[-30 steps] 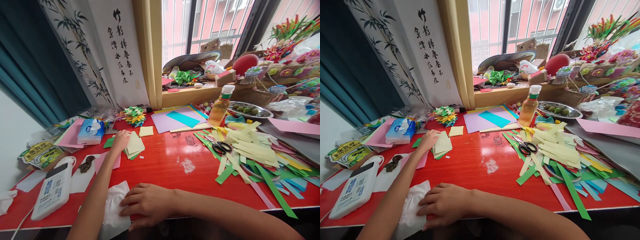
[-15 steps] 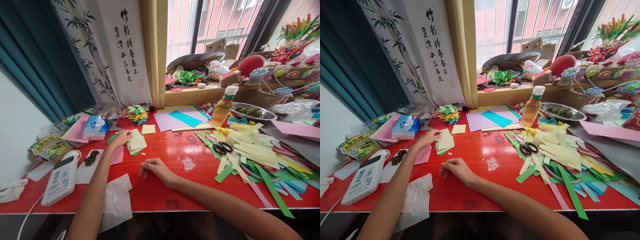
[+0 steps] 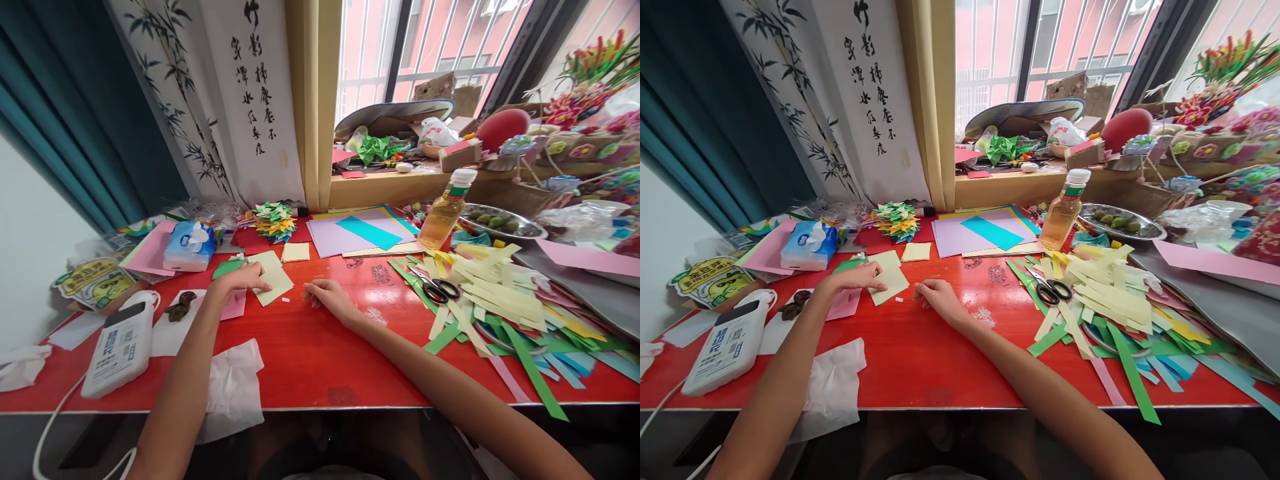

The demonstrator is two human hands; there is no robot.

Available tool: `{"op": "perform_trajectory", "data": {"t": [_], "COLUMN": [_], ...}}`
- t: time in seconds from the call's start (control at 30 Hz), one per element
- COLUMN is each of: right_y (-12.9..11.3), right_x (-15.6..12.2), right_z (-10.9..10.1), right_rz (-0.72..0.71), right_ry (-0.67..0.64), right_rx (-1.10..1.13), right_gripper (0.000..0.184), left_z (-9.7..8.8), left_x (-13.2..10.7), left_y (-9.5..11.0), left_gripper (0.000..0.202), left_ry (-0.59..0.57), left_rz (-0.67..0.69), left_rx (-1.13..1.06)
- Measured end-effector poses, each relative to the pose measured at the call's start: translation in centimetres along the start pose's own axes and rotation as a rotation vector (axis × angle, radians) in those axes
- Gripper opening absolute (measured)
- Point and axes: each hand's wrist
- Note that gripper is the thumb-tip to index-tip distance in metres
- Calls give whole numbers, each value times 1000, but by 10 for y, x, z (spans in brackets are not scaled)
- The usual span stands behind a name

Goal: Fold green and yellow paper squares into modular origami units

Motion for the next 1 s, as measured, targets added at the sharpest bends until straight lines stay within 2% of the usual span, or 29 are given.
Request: {"op": "perform_trajectory", "data": {"t": [0.23,0.37,0.47,0.57,0.67,0.73,0.8,0.9,1.0], "right_y": [5,7,7,6,7,9,11,13,14], "right_x": [2,3,3,4,9,15,20,28,32], "right_z": [0,1,1,-1,-6,-11,-17,-26,-32], "right_rz": [-17,-15,-15,-48,-126,-151,-167,-247,-295], "right_ry": [2,-1,17,119,247,267,225,172,247], "right_rx": [-10,-5,5,-4,-53,-44,20,69,41], "right_gripper": [30,30,30,24,26,41,49,29,15], "left_z": [-2,-4,-4,-4,-3,-2,1,9,23], "left_x": [-1,-2,-4,-7,-10,-11,-11,-12,-10], "left_y": [16,24,28,32,41,52,65,85,97], "left_gripper": [50,38,46,49,37,31,27,32,44], "left_ry": [-66,-109,-86,-48,-1,74,203,342,378], "left_rz": [-84,-85,-76,-19,113,223,336,453,461], "left_rx": [44,40,9,-70,-167,-306,-554,-892,-1162]}}
Point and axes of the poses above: each hand's wrist, its own x-axis towards the middle knuckle, its own z-axis out of the palm, y = z × x, and after that the axes turned 6 degrees about y, right-handed
